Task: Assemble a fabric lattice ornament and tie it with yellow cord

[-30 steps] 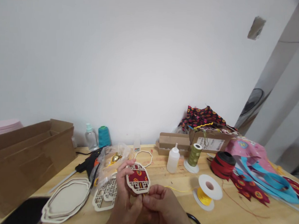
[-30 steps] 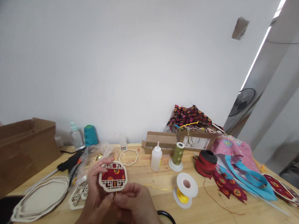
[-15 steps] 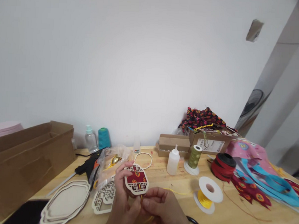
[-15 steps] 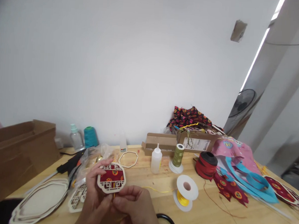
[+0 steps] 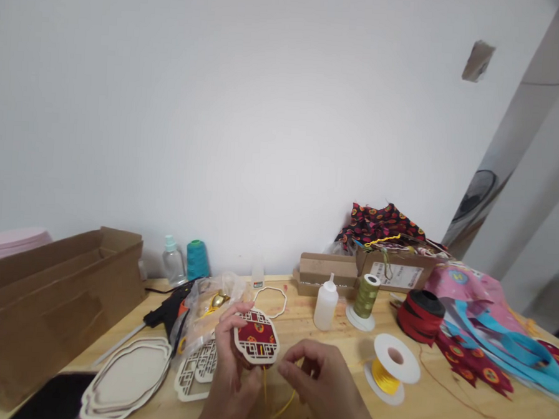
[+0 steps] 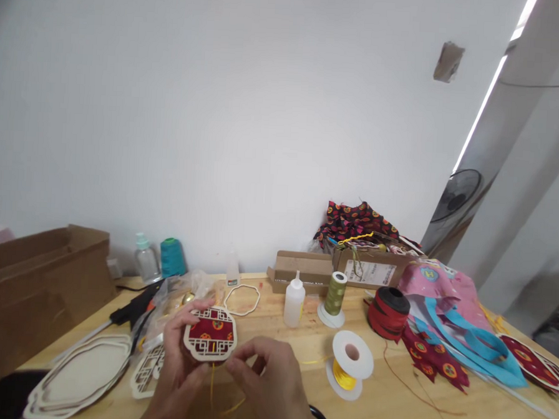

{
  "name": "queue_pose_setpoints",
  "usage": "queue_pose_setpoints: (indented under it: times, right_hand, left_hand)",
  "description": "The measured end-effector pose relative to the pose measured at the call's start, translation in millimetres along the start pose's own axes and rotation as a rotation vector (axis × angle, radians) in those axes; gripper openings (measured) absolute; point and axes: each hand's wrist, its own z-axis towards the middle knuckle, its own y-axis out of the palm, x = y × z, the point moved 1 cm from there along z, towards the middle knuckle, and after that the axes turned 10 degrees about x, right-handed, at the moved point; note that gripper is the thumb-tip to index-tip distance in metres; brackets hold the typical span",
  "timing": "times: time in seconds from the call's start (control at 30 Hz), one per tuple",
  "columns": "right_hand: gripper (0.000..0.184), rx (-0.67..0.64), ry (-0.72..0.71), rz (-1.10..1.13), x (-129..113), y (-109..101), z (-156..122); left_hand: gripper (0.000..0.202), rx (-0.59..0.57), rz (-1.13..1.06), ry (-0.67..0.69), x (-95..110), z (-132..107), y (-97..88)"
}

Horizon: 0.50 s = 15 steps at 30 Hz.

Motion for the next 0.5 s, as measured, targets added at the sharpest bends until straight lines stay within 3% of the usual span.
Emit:
queue_pose_setpoints:
  times: [0.1,0.2,0.37,0.5]
  right_hand:
    - [0.009,-0.016,-0.440,-0.195,-10,-12,7]
    - [0.013,-0.088,-0.696,-0.416,-22,-19,13]
    - [0.009,-0.246,-0.779,-0.730,-44,-26,22]
    - [0.011,-0.381,-0.560,-0.765,-61,-28,29]
  left_hand:
    - [0.045,-0.162,-0.014,-0.027,-3,-2,-0.4]
    - [0.047,-0.213,-0.061,-0.084,-2,-4,2.1]
    - [0.049,-0.319,-0.161,-0.166,4,-6,7.7]
    - [0.050,-0.396,-0.208,-0.181,5,-8,8.2]
